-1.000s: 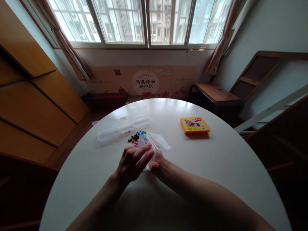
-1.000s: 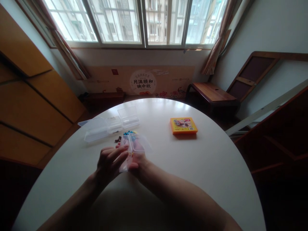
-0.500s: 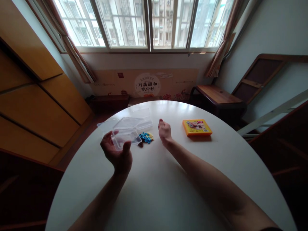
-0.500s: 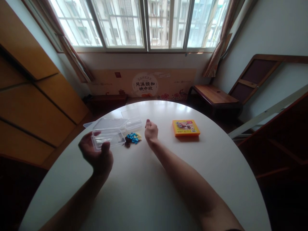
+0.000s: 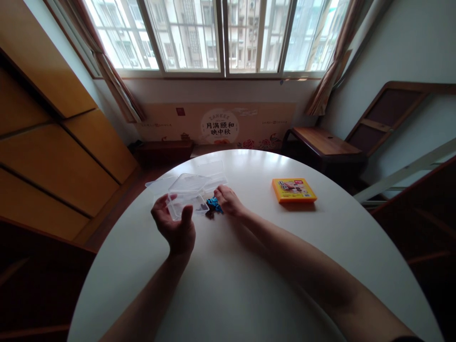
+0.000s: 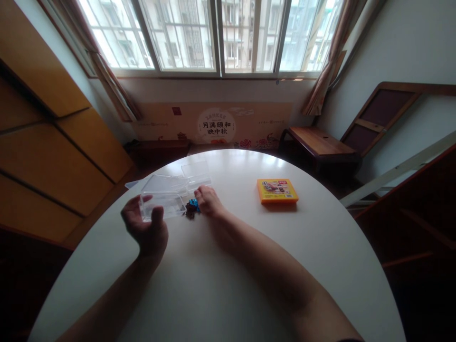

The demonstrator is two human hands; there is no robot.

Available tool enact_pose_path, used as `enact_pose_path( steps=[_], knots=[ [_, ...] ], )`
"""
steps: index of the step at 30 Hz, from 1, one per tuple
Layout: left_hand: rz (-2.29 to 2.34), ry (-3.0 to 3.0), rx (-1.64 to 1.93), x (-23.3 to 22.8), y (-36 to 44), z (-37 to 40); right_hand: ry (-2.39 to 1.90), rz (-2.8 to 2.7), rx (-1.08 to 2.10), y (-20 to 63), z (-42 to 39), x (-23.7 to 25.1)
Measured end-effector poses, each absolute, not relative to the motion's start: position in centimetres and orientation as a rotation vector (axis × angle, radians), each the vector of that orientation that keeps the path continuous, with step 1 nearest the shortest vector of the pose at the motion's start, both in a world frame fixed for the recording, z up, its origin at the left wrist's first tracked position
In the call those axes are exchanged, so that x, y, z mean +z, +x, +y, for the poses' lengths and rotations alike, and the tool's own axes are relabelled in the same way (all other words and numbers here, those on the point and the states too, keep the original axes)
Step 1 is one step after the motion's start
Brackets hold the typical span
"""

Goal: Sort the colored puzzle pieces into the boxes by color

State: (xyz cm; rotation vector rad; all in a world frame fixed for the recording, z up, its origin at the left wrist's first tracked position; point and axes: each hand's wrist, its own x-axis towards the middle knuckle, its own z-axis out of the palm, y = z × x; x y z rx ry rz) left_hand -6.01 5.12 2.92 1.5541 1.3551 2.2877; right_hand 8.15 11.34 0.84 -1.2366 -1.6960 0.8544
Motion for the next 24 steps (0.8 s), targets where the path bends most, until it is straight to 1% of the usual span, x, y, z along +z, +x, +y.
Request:
enact_pose_path(
  steps=[3,7,9,13,14,15,17,20,22,24],
  knots=[
    [1.392,1.534,2.274,2.6,-6.3,5.2,-1.070,-1.489,1.014,9.1,11.5,0.8],
    [1.410,1.488,2.231,2.1,-6.4,5.3,-0.952,-1.237,1.066,10.8,11.3,1.7],
    [1.380,1.477,2.170,1.8,-6.1,5.2,-0.926,-1.230,1.133,11.3,10.6,2.5],
    [1.271,1.520,1.993,1.5,-4.8,4.6,-0.845,-1.305,1.416,10.8,9.0,3.5],
    [1.240,1.536,1.943,1.5,-4.6,4.4,-0.843,-1.328,1.445,10.5,8.9,3.4],
    [1.212,1.547,1.897,1.4,-4.4,4.3,-0.861,-1.358,1.428,10.3,9.0,3.3],
    [1.183,1.563,1.830,1.2,-4.2,4.1,-0.966,-1.423,1.275,10.6,10.0,3.0],
    [1.218,1.591,1.795,0.9,-4.4,4.0,-1.298,-1.461,0.898,12.7,13.1,2.7],
    [1.265,1.617,1.786,0.8,-4.6,4.1,-1.638,-1.429,0.597,14.9,15.5,2.8],
    [1.301,1.638,1.782,0.8,-4.9,4.2,-1.768,-1.388,0.522,16.9,17.4,2.9]
  ],
)
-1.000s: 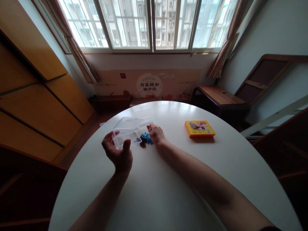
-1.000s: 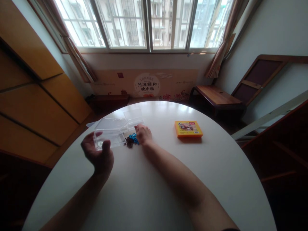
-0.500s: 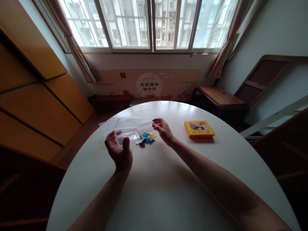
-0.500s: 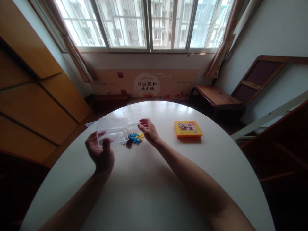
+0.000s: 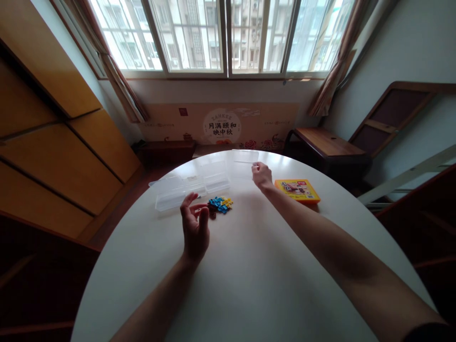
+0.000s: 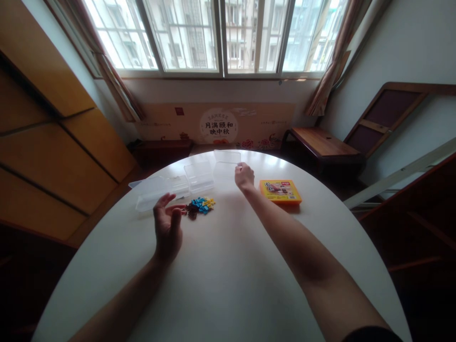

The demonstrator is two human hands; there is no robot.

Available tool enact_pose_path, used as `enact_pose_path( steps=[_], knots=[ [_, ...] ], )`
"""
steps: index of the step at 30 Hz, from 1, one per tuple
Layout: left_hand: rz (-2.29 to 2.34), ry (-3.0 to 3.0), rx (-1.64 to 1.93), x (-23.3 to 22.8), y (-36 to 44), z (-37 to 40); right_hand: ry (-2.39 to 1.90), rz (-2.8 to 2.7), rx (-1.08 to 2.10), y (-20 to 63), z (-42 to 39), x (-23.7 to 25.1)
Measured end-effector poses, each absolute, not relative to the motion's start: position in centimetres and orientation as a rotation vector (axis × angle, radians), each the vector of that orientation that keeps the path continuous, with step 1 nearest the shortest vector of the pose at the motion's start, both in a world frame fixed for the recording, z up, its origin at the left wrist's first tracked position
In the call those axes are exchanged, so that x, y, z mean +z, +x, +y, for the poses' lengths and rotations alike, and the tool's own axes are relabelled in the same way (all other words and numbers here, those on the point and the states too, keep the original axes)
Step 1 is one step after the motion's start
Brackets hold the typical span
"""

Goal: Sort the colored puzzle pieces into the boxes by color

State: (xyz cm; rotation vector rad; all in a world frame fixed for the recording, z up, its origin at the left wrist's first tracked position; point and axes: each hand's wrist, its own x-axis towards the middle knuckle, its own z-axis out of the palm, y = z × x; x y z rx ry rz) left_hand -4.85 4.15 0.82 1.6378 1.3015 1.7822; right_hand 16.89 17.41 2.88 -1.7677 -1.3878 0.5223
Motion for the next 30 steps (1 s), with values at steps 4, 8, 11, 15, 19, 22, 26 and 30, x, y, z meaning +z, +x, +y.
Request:
enact_pose_path(
  steps=[4,8,11,15,19,22,26,30],
  knots=[
    [1.300,1.668,1.774,0.8,-5.1,4.4,-1.865,-1.449,0.504,18.1,19.2,2.4],
    [1.289,1.676,1.771,0.5,-5.2,4.4,-1.836,-1.576,0.538,16.7,19.4,1.7],
    [1.291,1.680,1.761,0.5,-5.1,4.3,-1.781,-1.652,0.553,16.1,18.5,1.6],
    [1.303,1.714,1.741,0.6,-4.7,4.1,-1.620,-1.795,0.465,18.4,15.5,2.3],
    [1.293,1.750,1.727,0.9,-3.9,3.9,-1.560,-1.846,0.172,25.5,12.5,3.7],
    [1.303,1.795,1.697,1.0,-3.4,3.7,-1.598,-1.996,0.140,32.1,11.4,4.1],
    [1.303,1.927,1.651,0.8,-3.3,3.5,-1.710,-2.224,0.312,37.9,10.8,3.0],
    [1.278,2.110,1.614,1.1,-3.2,3.0,-1.745,-2.304,0.551,38.8,9.8,2.6]
  ],
)
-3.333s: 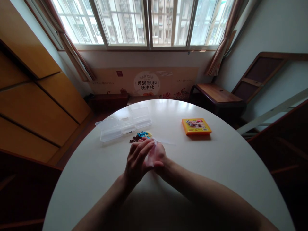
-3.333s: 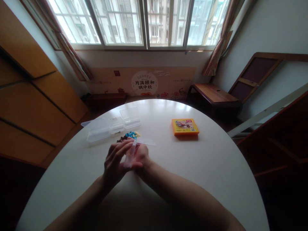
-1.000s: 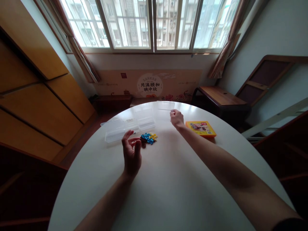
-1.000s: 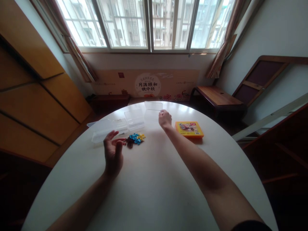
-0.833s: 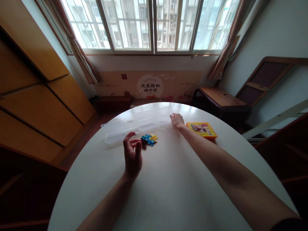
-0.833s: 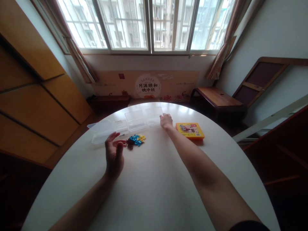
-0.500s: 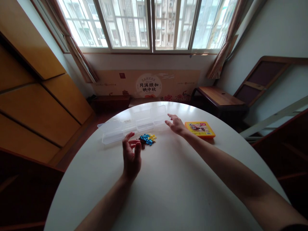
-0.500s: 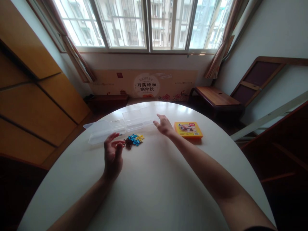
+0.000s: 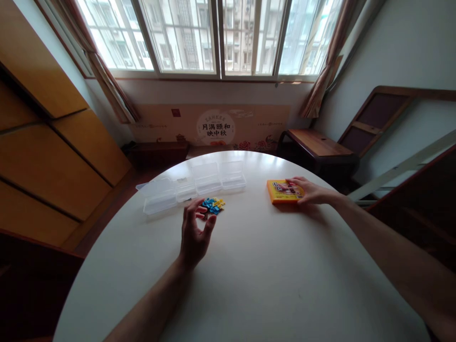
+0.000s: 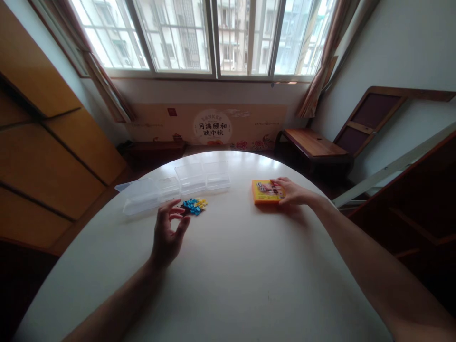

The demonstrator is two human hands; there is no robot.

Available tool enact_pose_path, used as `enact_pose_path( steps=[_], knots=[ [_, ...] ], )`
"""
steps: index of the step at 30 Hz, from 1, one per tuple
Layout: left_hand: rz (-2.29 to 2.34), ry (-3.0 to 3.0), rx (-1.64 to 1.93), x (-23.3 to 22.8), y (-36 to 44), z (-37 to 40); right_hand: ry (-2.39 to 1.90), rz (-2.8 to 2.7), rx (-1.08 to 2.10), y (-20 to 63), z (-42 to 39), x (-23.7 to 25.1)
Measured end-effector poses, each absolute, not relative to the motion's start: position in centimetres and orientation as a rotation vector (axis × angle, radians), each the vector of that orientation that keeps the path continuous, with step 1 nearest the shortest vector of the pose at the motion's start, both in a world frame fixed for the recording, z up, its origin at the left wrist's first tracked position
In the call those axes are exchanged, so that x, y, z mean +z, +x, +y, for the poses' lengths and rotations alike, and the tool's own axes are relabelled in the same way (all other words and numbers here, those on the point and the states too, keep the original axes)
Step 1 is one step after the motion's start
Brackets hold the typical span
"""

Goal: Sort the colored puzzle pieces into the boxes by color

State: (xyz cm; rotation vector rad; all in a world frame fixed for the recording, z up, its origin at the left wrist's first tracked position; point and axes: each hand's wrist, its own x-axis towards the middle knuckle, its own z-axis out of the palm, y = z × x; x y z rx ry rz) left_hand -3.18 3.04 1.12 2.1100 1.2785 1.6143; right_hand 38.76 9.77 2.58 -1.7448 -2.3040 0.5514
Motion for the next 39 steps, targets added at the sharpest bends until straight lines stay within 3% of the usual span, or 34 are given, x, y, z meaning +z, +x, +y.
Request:
enact_pose_path(
  steps=[7,11,14,20,26,34,39],
  knots=[
    [1.012,2.580,1.259,2.1,-2.4,1.4,-1.390,-2.454,0.730,31.1,4.6,3.7],
    [0.826,2.733,0.859,1.9,-1.9,1.0,-1.144,-2.438,0.817,26.3,2.2,2.4],
    [0.805,2.716,0.756,1.7,-2.1,1.1,-0.985,-2.292,0.849,24.6,1.6,1.0],
    [0.838,2.532,0.849,1.8,-2.3,1.8,-0.892,-2.028,0.871,24.5,1.2,-0.8],
    [1.150,1.824,1.120,1.5,-1.6,1.7,-0.918,-1.985,0.970,24.1,0.5,-0.5],
    [1.367,1.388,1.456,0.8,-1.5,2.6,-1.404,-1.992,0.588,21.2,-0.5,0.3],
    [1.343,1.168,1.497,0.9,-1.9,3.1,-1.549,-1.752,0.686,19.2,-0.2,1.3]
  ],
)
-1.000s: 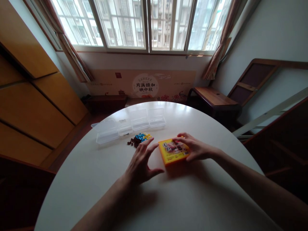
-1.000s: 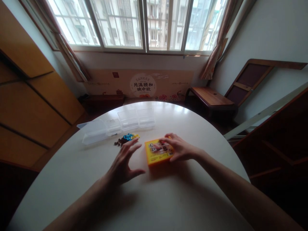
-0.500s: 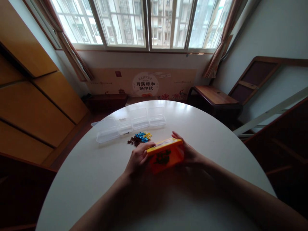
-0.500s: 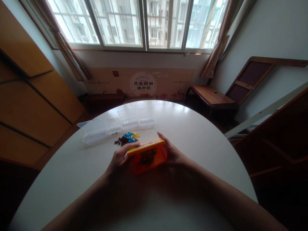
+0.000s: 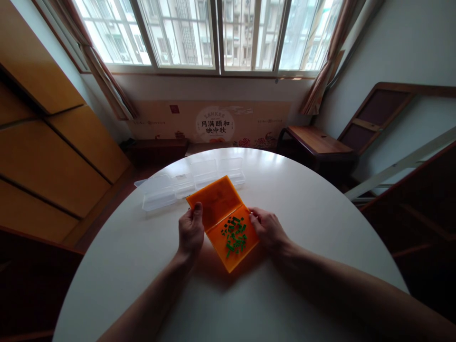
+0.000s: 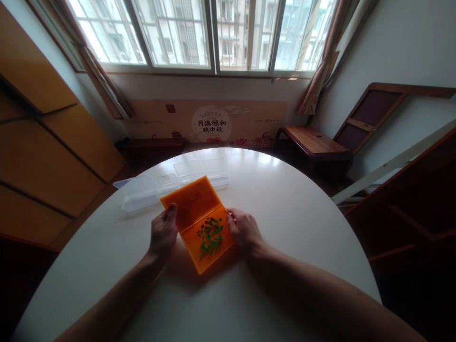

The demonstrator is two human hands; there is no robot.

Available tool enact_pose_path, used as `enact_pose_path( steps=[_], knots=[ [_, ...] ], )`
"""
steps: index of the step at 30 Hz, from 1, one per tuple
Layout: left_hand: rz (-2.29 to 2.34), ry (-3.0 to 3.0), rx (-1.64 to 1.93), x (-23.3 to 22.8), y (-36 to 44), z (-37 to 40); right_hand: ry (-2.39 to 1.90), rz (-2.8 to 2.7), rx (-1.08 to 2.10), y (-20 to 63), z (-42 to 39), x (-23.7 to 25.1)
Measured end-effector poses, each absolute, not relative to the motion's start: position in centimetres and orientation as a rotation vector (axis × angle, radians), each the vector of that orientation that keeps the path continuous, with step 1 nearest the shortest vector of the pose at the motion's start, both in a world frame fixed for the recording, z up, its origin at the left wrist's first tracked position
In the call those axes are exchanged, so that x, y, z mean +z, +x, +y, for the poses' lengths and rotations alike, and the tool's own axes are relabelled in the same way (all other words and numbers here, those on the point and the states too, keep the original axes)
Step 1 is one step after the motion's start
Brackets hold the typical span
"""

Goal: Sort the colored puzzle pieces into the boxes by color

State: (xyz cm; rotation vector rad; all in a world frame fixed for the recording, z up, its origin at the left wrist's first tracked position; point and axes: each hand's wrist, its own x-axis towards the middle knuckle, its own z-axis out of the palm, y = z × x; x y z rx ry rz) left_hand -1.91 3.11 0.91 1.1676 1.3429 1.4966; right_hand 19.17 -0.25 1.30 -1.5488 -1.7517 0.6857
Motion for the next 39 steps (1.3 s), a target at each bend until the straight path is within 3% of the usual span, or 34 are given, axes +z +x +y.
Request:
enact_pose_path(
  steps=[8,29,39],
  knots=[
    [0.806,1.276,1.389,3.1,-1.2,2.0,-1.414,-1.354,0.843,16.2,2.4,1.9],
    [1.098,1.975,1.602,3.5,-3.6,2.4,-0.866,-0.280,1.622,10.0,3.3,3.5],
    [1.210,2.580,1.711,4.9,-2.8,1.5,-0.837,-0.009,1.679,8.6,4.6,3.1]
  ],
)
